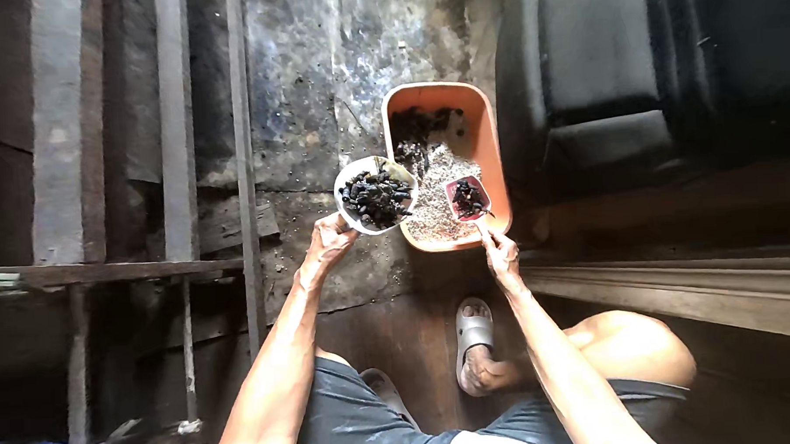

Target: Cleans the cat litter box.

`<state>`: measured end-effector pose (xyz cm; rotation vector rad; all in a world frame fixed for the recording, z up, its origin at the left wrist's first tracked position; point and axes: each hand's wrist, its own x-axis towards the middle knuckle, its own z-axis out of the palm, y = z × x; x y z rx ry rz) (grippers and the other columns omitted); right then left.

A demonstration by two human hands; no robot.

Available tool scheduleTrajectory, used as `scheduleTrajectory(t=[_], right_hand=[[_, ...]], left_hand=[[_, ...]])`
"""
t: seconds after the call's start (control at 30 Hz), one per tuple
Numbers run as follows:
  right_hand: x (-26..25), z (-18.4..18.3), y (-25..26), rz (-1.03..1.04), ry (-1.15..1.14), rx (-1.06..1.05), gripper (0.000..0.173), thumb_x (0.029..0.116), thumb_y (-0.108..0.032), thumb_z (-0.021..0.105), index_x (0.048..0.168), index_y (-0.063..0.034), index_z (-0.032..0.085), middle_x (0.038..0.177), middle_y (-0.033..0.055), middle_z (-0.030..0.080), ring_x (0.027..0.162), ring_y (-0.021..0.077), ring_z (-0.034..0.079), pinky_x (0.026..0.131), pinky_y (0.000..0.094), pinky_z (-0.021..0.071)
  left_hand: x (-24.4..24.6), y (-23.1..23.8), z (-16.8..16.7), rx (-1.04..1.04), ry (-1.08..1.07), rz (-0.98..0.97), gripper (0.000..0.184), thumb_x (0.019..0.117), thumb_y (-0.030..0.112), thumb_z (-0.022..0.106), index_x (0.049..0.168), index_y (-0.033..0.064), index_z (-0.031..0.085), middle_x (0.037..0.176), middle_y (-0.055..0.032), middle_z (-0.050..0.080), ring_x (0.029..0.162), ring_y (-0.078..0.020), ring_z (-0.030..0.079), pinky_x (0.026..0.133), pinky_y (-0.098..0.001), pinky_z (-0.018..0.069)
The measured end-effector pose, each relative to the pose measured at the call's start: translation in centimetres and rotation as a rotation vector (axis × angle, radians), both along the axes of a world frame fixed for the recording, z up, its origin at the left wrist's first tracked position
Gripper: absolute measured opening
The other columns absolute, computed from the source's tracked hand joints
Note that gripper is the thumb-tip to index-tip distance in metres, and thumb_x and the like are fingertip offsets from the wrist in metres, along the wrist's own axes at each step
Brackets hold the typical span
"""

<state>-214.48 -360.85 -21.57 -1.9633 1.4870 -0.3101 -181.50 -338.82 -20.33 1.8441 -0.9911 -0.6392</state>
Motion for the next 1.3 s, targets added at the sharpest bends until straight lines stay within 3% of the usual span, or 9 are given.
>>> scheduleTrajectory(t=[0.23, 0.53, 0.73, 0.83, 0.97, 1.07, 1.3], right_hand=[[1.5, 5.2, 0.1, 0.134, -0.060, -0.113, 0.030, 0.1035, -0.022, 0.062, 0.129, -0.0104, 0.071, 0.119, 0.0139, 0.073, 0.109, 0.0270, 0.069, 0.099, 0.0509, 0.0531], [5.5, 7.8, 1.6, 0.294, -0.143, -0.364, 0.029, 0.0999, -0.014, 0.066, 0.127, -0.0050, 0.072, 0.109, 0.0149, 0.072, 0.098, 0.0264, 0.070, 0.090, 0.0463, 0.0566], [6.5, 7.6, 2.7, 0.322, -0.125, -0.535, 0.031, 0.0975, -0.015, 0.070, 0.129, -0.0183, 0.073, 0.102, 0.0114, 0.069, 0.088, 0.0246, 0.068, 0.075, 0.0444, 0.0575], [6.6, 7.7, 3.5, 0.313, -0.176, -0.541, 0.032, 0.0955, -0.015, 0.073, 0.127, -0.0198, 0.075, 0.104, 0.0107, 0.069, 0.090, 0.0227, 0.067, 0.076, 0.0407, 0.0576], [6.8, 7.7, 4.0, 0.324, -0.241, -0.529, 0.031, 0.0938, -0.012, 0.074, 0.124, -0.0176, 0.076, 0.110, 0.0105, 0.070, 0.097, 0.0210, 0.068, 0.083, 0.0386, 0.0585], [7.1, 7.7, 4.2, 0.331, -0.274, -0.512, 0.029, 0.0940, -0.010, 0.073, 0.123, -0.0161, 0.076, 0.116, 0.0099, 0.071, 0.103, 0.0200, 0.068, 0.088, 0.0376, 0.0581], [7.3, 8.6, 3.6, 0.408, -0.254, -0.551, 0.027, 0.0959, -0.012, 0.072, 0.121, -0.0186, 0.077, 0.119, 0.0091, 0.070, 0.106, 0.0205, 0.068, 0.090, 0.0404, 0.0576]], left_hand=[[-0.5, -0.4, -1.2, 0.050, 0.011, -0.073, 0.012, 0.0915, 0.017, 0.076, 0.093, 0.0050, 0.075, 0.087, -0.0084, 0.073, 0.082, -0.0168, 0.069, 0.081, -0.0444, 0.0558], [-1.6, -1.3, -0.4, 0.098, 0.034, -0.165, 0.015, 0.0931, 0.017, 0.074, 0.095, 0.0029, 0.075, 0.089, -0.0118, 0.073, 0.085, -0.0218, 0.070, 0.084, -0.0482, 0.0557], [-1.7, -2.1, -0.1, 0.044, 0.052, -0.187, 0.014, 0.0928, 0.020, 0.074, 0.092, 0.0056, 0.074, 0.083, -0.0071, 0.071, 0.075, -0.0159, 0.066, 0.074, -0.0419, 0.0546], [-1.8, -2.4, 0.2, 0.051, 0.071, -0.182, 0.014, 0.0930, 0.020, 0.074, 0.093, 0.0065, 0.074, 0.083, -0.0061, 0.071, 0.075, -0.0151, 0.066, 0.075, -0.0411, 0.0543], [-1.8, -2.7, 0.1, 0.024, 0.073, -0.190, 0.014, 0.0933, 0.018, 0.073, 0.100, 0.0059, 0.076, 0.091, -0.0082, 0.074, 0.084, -0.0170, 0.070, 0.083, -0.0440, 0.0567], [-1.8, -2.8, 0.0, 0.001, 0.077, -0.198, 0.012, 0.0927, 0.017, 0.073, 0.096, 0.0050, 0.075, 0.087, -0.0077, 0.073, 0.079, -0.0159, 0.069, 0.079, -0.0423, 0.0561], [-1.5, -2.6, -0.8, -0.043, 0.094, -0.208, 0.011, 0.0922, 0.016, 0.073, 0.100, 0.0088, 0.076, 0.093, -0.0038, 0.074, 0.086, -0.0115, 0.070, 0.084, -0.0392, 0.0572]])
